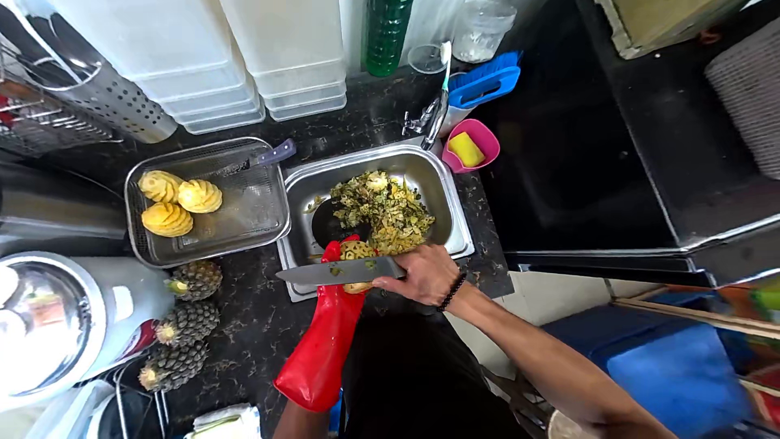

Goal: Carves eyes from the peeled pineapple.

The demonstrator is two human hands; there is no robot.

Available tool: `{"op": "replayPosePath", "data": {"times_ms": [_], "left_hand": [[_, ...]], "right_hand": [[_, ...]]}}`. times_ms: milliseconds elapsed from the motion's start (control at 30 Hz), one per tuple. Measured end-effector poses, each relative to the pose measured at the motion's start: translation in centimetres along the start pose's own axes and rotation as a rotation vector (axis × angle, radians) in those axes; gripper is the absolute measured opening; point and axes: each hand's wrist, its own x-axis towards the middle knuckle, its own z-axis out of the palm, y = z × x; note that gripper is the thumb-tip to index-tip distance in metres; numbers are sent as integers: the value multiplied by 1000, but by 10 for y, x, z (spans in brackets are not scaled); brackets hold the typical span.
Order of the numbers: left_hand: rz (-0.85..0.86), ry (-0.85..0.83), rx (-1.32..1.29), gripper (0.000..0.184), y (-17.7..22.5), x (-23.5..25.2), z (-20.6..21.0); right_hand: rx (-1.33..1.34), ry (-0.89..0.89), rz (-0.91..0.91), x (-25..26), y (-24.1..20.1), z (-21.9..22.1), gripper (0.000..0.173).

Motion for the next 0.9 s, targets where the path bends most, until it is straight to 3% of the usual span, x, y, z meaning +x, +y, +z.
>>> {"op": "replayPosePath", "data": {"times_ms": [100, 167, 233, 400, 500, 633, 800, 900], "left_hand": [[-155, 57, -426, 44, 7, 10, 6], [-226, 52, -507, 46, 8, 8, 1], [-178, 42, -439, 45, 6, 6, 2], [-162, 69, -341, 48, 9, -15, 9], [-187, 44, -374, 49, 11, -12, 4], [-212, -33, -427, 45, 8, -5, -3], [-118, -141, -224, 52, 3, -22, -11], [-120, -119, -244, 48, 2, -21, -9]], "right_hand": [[6, -15, 139, 1, 24, 4, 79], [0, -84, 323, 3, 39, 1, 77], [57, -100, 333, -1, 34, -3, 78], [88, -86, 106, -16, -12, -5, 92], [48, -66, 140, -13, 0, -2, 86], [67, -141, 352, -10, 30, -3, 78], [115, -12, 151, -30, -6, 2, 87], [101, -27, 206, -28, 0, 5, 85]]}}
